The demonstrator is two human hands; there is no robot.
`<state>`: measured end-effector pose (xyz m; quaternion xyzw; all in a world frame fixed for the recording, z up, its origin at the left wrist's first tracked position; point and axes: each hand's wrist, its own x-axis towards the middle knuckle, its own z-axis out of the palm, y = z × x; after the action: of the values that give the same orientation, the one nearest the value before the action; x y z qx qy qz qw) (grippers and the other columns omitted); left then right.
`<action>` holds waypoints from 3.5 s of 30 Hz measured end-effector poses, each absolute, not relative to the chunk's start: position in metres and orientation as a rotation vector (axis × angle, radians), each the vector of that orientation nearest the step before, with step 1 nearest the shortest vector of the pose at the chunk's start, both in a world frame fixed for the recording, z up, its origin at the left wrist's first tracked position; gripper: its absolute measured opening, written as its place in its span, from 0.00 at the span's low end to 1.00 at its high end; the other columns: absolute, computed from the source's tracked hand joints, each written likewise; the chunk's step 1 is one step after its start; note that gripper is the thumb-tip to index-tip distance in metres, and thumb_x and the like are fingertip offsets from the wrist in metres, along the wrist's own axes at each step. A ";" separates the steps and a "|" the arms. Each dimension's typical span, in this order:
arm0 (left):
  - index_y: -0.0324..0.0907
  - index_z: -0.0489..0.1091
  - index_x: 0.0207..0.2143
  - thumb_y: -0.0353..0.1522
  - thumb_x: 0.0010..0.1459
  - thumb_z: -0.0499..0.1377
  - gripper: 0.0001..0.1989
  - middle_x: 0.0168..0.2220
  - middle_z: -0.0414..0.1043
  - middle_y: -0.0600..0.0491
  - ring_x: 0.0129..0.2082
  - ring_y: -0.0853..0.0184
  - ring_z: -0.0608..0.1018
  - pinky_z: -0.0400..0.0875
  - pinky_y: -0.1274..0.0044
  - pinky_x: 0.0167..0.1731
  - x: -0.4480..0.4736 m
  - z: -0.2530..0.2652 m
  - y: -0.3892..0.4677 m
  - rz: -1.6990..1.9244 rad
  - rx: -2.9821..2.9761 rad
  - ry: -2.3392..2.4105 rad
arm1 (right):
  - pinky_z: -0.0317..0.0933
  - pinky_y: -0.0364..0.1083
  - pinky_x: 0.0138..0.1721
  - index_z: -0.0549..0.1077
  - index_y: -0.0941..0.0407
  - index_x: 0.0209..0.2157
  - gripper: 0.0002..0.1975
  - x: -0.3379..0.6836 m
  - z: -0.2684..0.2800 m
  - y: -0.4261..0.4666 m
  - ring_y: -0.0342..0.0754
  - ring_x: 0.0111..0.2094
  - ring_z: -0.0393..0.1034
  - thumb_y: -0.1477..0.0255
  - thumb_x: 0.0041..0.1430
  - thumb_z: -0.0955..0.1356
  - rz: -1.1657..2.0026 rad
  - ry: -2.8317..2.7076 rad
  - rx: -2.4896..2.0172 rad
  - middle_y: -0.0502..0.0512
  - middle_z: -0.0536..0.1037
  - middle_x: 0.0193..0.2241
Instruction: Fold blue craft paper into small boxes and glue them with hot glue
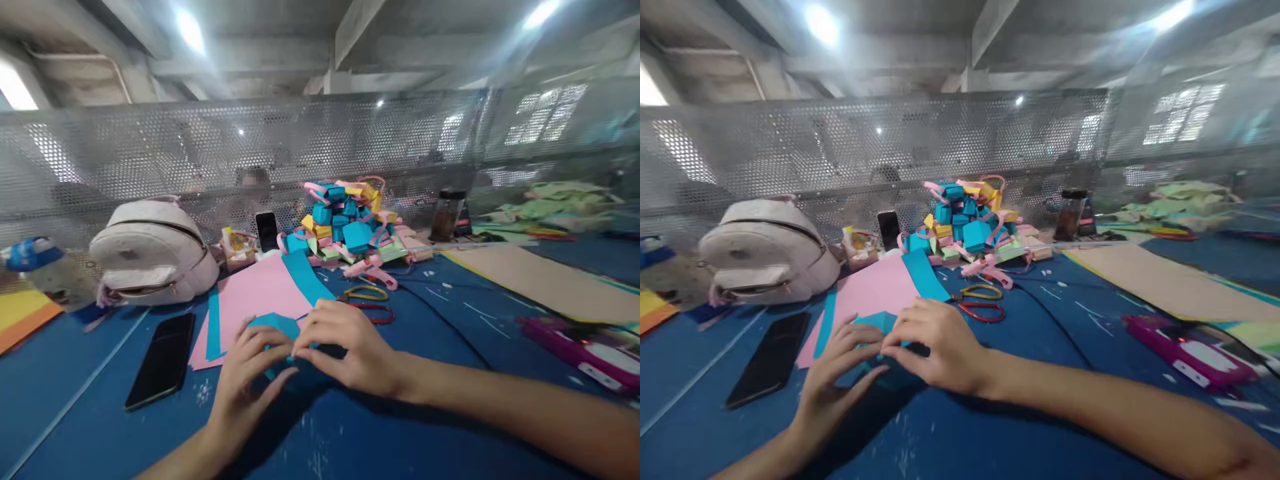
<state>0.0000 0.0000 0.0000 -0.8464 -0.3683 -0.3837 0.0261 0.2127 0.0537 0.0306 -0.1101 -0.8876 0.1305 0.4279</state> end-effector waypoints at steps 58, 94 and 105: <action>0.49 0.72 0.40 0.28 0.60 0.63 0.08 0.39 0.76 0.56 0.43 0.64 0.76 0.58 0.63 0.56 0.010 0.006 -0.001 -1.370 -2.605 -1.198 | 0.58 0.45 0.39 0.70 0.58 0.36 0.06 0.212 0.034 0.049 0.47 0.37 0.64 0.72 0.68 0.65 0.204 -2.421 -0.319 0.54 0.75 0.34; 0.47 0.72 0.34 0.29 0.60 0.63 0.03 0.36 0.78 0.56 0.39 0.64 0.78 0.61 0.60 0.54 0.012 0.010 0.000 -1.497 -2.583 -1.265 | 0.59 0.44 0.38 0.68 0.57 0.35 0.04 0.212 0.038 0.053 0.47 0.36 0.65 0.77 0.67 0.65 0.416 -2.421 -0.466 0.52 0.73 0.34; 0.47 0.72 0.36 0.26 0.59 0.64 0.07 0.38 0.77 0.57 0.40 0.66 0.78 0.62 0.66 0.51 0.009 0.010 0.000 -1.506 -2.621 -1.217 | 0.59 0.45 0.40 0.73 0.57 0.32 0.04 0.220 0.047 0.070 0.47 0.38 0.66 0.73 0.61 0.71 0.499 -2.371 -0.413 0.50 0.77 0.31</action>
<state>0.0091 0.0003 0.0097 -0.8029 -0.3728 -0.4615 -0.0584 0.2201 0.0697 0.0472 -0.1583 -0.9088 0.1914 0.3354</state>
